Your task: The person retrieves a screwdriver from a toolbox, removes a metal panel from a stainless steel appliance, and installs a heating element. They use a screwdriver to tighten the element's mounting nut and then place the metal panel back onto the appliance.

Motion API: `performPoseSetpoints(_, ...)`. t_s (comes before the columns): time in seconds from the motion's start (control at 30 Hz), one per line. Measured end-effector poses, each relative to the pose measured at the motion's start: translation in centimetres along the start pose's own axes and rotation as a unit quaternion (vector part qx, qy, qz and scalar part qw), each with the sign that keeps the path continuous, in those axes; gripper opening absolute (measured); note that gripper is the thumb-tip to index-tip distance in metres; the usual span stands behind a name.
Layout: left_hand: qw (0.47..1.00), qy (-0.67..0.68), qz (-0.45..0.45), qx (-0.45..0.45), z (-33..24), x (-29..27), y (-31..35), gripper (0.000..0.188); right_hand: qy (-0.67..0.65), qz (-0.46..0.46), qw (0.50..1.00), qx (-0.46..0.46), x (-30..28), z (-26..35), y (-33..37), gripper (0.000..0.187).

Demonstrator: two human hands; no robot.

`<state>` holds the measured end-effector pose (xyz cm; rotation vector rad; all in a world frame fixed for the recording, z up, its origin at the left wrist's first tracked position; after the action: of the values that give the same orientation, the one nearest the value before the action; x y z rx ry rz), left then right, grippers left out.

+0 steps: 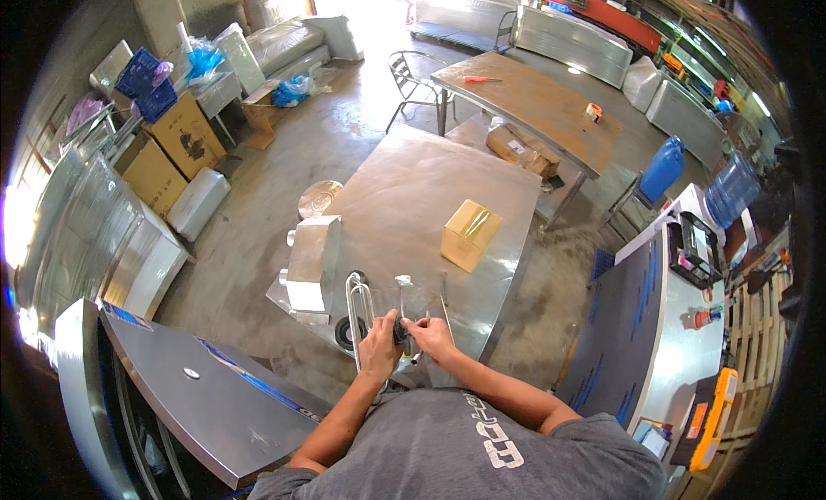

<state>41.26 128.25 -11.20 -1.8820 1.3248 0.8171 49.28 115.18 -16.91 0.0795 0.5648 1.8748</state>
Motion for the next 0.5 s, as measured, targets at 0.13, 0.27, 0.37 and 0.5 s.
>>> performPoseSetpoints(0.13,1.0,-0.014,0.001,-0.003,-0.3,0.0,0.0,0.059,0.024,0.014,1.0,0.001,-0.3,0.5,0.7,0.044)
performPoseSetpoints(0.27,0.999,-0.034,0.004,-0.016,-0.3,0.0,-0.1,0.056,0.027,-0.003,0.999,-0.047,-0.4,1.2,1.1,0.044)
performPoseSetpoints(0.37,1.0,-0.021,-0.002,0.0,-0.2,0.0,0.0,0.057,0.026,0.003,1.0,-0.017,-0.4,1.2,1.3,0.045)
performPoseSetpoints(0.5,1.0,-0.014,0.006,-0.013,0.2,0.7,0.3,0.072,0.119,-0.034,0.99,-0.066,-0.6,1.6,1.4,0.051)
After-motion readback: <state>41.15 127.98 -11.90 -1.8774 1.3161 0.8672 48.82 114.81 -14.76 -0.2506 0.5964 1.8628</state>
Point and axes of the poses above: each hand's wrist, its own y-axis away from the middle knuckle, its own x-axis out of the palm, z = x × y, the point moved 3 cm from there along -y, towards the middle knuckle, and after that the axes turned 3 degrees about -x, right-handed, at the moved point
